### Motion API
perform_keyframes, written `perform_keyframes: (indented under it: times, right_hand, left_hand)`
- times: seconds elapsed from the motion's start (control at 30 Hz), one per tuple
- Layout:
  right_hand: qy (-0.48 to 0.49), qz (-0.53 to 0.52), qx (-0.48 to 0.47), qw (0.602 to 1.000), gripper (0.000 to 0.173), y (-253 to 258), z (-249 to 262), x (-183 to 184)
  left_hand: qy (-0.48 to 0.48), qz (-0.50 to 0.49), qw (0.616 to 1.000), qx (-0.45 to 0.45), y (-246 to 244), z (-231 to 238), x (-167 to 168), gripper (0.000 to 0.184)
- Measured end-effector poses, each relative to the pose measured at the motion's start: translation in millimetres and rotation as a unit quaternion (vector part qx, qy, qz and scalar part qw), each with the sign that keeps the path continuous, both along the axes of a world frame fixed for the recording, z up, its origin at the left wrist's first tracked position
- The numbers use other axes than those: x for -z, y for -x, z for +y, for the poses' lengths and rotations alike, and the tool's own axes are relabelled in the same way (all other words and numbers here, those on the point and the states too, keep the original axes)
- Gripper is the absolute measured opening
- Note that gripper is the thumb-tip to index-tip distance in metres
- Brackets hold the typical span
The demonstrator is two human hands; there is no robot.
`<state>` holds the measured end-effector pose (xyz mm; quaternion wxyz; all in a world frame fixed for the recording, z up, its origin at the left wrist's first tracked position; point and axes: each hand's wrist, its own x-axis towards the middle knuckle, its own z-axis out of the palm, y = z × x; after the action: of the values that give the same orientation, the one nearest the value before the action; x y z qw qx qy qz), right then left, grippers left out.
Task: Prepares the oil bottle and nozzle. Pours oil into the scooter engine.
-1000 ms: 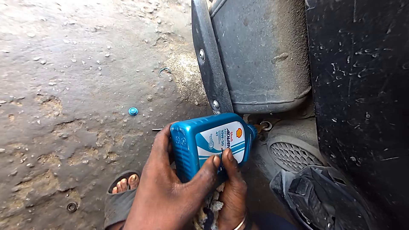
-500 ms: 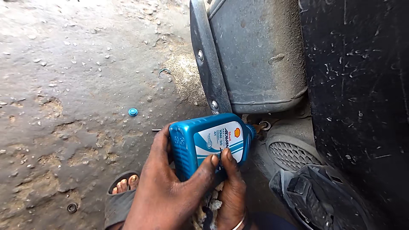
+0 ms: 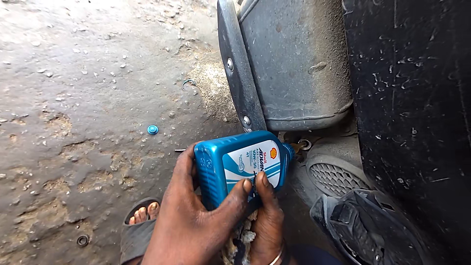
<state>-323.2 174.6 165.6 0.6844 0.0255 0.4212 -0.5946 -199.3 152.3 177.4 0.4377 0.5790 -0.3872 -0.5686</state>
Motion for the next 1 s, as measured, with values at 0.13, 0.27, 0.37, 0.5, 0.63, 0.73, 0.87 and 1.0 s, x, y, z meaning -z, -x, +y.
perform_keyframes:
  times: [0.13, 0.27, 0.37, 0.5, 0.63, 0.73, 0.87, 1.0]
  right_hand:
    - [-0.009, 0.008, 0.002, 1.0, 0.043, -0.3, 0.3, 0.3]
    - [-0.004, 0.013, -0.002, 1.0, 0.043, 0.3, 0.1, 0.2]
    - [0.001, 0.009, -0.004, 1.0, 0.042, 0.7, 0.2, 0.4]
    - [0.002, 0.006, -0.005, 1.0, 0.04, 0.8, 0.6, 0.4]
    - [-0.001, -0.009, 0.0, 1.0, 0.039, 0.4, 0.2, 0.2]
    - [-0.002, 0.001, 0.0, 1.0, 0.039, 0.2, 0.1, 0.3]
    - [0.002, 0.007, 0.001, 1.0, 0.04, -0.4, -0.3, 0.4]
    - [0.003, 0.002, -0.003, 1.0, 0.041, 0.2, -0.5, 1.2]
  left_hand:
    - [0.001, 0.004, 1.0, -0.003, 0.3, 0.7, 0.6, 0.077]
    - [-0.001, 0.003, 1.0, -0.002, 0.7, 0.7, -0.2, 0.077]
    - [0.001, 0.004, 1.0, -0.003, 0.5, 0.7, 0.0, 0.077]
    - [0.003, 0.002, 1.0, -0.001, 0.1, 1.0, 1.0, 0.077]
    - [0.001, 0.001, 1.0, -0.002, 0.5, 0.9, 0.7, 0.078]
    - [0.004, -0.001, 1.0, -0.003, 0.3, 0.9, 1.4, 0.077]
    - [0.002, 0.001, 1.0, -0.002, 0.0, 0.7, 1.3, 0.078]
    - [0.0, -0.002, 1.0, -0.001, -0.4, 0.2, 1.1, 0.078]
